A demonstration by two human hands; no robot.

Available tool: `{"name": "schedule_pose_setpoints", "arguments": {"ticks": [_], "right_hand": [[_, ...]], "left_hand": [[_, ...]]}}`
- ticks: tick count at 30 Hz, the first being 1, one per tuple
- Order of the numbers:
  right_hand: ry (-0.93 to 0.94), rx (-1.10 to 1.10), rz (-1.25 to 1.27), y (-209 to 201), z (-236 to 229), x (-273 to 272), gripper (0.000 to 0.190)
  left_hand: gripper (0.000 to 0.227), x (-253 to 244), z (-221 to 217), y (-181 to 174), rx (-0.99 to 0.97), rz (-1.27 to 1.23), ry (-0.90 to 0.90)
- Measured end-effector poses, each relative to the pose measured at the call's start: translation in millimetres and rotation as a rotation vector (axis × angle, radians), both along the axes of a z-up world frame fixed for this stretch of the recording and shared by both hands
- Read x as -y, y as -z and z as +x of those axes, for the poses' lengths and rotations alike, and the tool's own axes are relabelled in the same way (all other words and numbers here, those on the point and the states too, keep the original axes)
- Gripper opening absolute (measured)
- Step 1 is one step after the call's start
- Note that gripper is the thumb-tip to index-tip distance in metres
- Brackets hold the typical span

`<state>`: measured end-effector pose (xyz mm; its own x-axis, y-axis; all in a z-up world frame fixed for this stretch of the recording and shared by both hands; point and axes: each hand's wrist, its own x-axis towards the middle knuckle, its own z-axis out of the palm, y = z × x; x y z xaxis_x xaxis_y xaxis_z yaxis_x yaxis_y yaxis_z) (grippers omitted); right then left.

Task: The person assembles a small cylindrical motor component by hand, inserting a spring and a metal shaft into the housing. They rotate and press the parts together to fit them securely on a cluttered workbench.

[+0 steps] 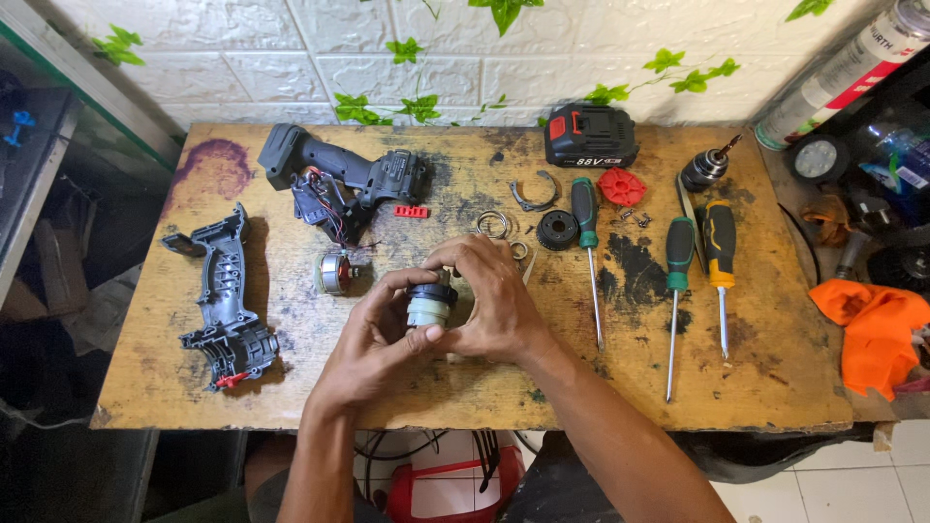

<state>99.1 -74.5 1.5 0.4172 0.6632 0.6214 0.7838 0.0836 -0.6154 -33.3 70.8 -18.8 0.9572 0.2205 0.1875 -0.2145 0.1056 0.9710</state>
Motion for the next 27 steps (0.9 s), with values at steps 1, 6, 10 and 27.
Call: {"name": "schedule_pose_setpoints", "arguments": {"ticks": [1,6,10,27], "right_hand": [[0.004,-0.006,0.007,-2.1,-0.8,-0.2,0.063],[0.013,-0.019,0.006,-2.8,-3.6,0.4,0.06],[0.008,0.032,-0.047,0.4,0.7,2.5,0.064],[0.214,0.673,-0.159,3.8,-8.6,0.7,0.045]], "left_hand": [[0.052,-2.8,0.1,6.2,-0.003,-0.04,0.01],[0.051,-1.1,1.1,6.1,0.005,-0.116,0.017],[0.05,3.0,2.5,-0.7,-0.003,-0.092,-0.014],[0.029,20.0,-9.5,-36.3,0.117,0.648,-0.479]]}}
